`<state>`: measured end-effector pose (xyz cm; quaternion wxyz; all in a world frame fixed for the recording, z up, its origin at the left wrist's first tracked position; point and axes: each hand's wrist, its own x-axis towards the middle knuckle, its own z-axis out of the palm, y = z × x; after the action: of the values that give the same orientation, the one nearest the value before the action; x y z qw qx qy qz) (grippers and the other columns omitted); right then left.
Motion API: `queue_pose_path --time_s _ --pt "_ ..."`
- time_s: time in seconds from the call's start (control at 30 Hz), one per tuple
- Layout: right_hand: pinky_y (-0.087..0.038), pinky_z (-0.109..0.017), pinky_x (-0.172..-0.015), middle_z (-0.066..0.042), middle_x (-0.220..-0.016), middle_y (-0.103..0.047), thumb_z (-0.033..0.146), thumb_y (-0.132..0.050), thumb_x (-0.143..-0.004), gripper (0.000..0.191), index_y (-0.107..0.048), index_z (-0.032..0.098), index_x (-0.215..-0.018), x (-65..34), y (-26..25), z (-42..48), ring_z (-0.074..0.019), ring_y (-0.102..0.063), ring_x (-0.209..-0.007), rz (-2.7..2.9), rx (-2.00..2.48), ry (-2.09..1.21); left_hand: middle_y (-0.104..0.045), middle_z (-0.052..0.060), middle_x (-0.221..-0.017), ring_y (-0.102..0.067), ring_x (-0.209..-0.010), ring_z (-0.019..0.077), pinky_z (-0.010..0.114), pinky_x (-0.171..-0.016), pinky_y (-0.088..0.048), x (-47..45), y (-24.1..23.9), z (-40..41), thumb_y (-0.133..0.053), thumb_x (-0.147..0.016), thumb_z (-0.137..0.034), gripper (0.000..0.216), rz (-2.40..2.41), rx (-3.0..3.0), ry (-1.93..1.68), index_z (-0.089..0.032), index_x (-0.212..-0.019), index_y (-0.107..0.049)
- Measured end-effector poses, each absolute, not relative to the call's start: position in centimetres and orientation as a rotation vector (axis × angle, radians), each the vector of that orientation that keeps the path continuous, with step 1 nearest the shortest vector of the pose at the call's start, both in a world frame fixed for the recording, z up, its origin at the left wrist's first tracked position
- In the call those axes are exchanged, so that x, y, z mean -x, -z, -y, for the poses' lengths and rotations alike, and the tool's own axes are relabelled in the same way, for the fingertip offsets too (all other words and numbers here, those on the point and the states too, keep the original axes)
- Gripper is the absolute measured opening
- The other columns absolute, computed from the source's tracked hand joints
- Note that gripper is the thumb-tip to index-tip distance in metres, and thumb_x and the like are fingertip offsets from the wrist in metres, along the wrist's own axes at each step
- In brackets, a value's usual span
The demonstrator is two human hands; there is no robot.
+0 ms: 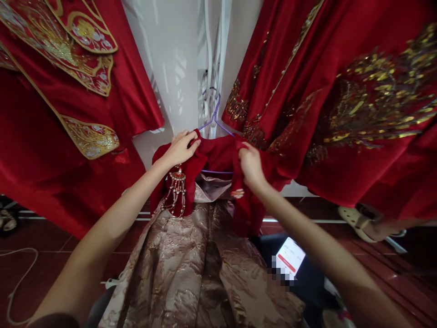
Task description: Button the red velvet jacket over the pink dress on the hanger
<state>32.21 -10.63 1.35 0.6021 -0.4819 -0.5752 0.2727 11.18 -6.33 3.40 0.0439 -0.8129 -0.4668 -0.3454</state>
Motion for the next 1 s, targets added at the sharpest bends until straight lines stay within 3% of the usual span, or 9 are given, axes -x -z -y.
queue_pose_path --time_s 0.17,0.37,0.57,0.77,0.87,1.0 --pt "-0.034 -0.024 -0.055 0.003 -0.058 -0.044 0.021 -0.035 -0.074 0.010 -0.045 0.023 -0.071 -27.7 1.9 13.0 -0.0126 -0.042 -0.055 1.512 0.978 -0.613 -0.050 0.007 -0.091 -0.049 -0.094 0.0258 0.041 -0.086 -0.037 -10.7 -3.5 6.3 -0.042 -0.091 -0.034 0.016 1.446 2.443 1.027 -0.021 -0.090 -0.052" --pt "-0.033 -0.024 -0.059 0.004 -0.062 -0.047 0.027 -0.044 -0.075 0.006 -0.048 0.022 -0.077 -31.2 3.1 13.1 -0.0124 -0.042 -0.058 1.584 1.036 -0.582 -0.047 0.014 -0.113 -0.041 -0.112 0.0324 0.047 -0.095 -0.031 -11.5 -1.6 9.1 -0.047 -0.088 -0.033 0.014 1.464 2.211 1.249 -0.020 -0.088 -0.053" --pt "-0.034 -0.024 -0.061 0.005 -0.064 -0.043 0.021 -0.041 -0.073 0.005 -0.044 0.022 -0.077 -30.6 2.8 12.2 -0.0117 -0.041 -0.060 1.615 0.874 -0.741 -0.051 0.002 -0.074 -0.051 -0.070 0.0175 0.031 -0.070 -0.040 -14.4 1.0 11.9 -0.038 -0.093 -0.032 0.017 1.423 2.706 1.279 -0.022 -0.081 -0.045" --pt "-0.043 -0.026 -0.067 0.002 -0.075 -0.050 0.030 -0.041 -0.076 0.009 -0.045 0.024 -0.082 -29.6 3.3 11.9 -0.0139 -0.050 -0.070 1.521 0.736 -1.007 -0.051 0.000 -0.070 -0.054 -0.066 0.0145 0.028 -0.065 -0.045 -15.3 2.1 12.1 -0.032 -0.094 -0.042 0.028 1.604 2.814 1.984 -0.022 -0.079 -0.046" --pt "-0.048 -0.028 -0.067 -0.001 -0.084 -0.056 0.035 -0.036 -0.079 0.020 -0.050 0.024 -0.089 -30.5 4.1 11.8 -0.0157 -0.055 -0.077 1.471 0.681 -1.211 -0.058 0.002 -0.083 -0.059 -0.076 0.0142 0.028 -0.072 -0.050 -14.9 3.2 12.8 -0.039 -0.091 -0.030 0.015 1.590 2.803 2.280 -0.022 -0.092 -0.051" --pt "-0.051 -0.030 -0.075 -0.001 -0.091 -0.060 0.035 -0.056 -0.077 0.022 -0.057 0.026 -0.097 -31.3 4.8 12.1 -0.0154 -0.058 -0.084 1.511 0.635 -1.242 -0.060 0.004 -0.096 -0.059 -0.092 0.0143 0.029 -0.087 -0.047 -15.0 4.7 14.1 -0.054 -0.082 -0.020 0.026 1.494 2.626 2.404 -0.025 -0.107 -0.051"
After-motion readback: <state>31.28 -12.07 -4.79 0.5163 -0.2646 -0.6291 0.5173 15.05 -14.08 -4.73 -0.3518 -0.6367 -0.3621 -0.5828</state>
